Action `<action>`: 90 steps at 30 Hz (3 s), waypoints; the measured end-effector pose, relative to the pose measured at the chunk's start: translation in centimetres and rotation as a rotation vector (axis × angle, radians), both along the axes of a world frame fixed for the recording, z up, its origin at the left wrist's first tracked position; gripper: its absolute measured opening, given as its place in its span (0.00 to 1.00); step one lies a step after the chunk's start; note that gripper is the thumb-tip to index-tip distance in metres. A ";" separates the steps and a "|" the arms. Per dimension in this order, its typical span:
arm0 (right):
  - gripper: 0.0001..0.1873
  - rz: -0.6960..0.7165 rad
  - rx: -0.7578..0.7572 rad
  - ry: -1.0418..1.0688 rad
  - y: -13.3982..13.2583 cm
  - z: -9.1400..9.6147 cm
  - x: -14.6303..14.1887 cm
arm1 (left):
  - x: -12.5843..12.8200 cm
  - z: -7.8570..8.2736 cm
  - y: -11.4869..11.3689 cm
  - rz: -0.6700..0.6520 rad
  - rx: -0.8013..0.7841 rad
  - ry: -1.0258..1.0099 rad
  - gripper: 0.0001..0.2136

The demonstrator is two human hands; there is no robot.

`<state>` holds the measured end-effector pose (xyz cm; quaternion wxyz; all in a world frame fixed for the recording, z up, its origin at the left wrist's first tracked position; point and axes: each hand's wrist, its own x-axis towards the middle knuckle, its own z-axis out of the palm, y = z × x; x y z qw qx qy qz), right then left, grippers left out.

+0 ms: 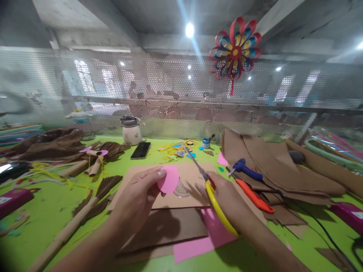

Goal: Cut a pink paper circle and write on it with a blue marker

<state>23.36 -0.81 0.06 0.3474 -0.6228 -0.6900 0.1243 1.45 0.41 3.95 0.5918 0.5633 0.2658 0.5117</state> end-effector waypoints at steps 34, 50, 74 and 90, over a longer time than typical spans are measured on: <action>0.22 -0.162 -0.073 -0.331 2.4 0.1 2.9 | 1.2 -2.4 2.8 -0.074 -0.204 0.160 0.19; 0.22 0.224 -0.186 0.735 1.1 -0.6 -0.8 | 1.2 -2.3 1.5 -0.265 0.003 0.407 0.29; 0.23 0.221 -0.211 0.789 1.7 -1.9 -0.6 | 1.7 -3.2 2.6 -0.071 0.159 0.508 0.26; 0.19 0.111 -0.015 0.679 1.9 -1.5 0.2 | 0.8 -2.4 3.3 0.021 -0.024 0.519 0.06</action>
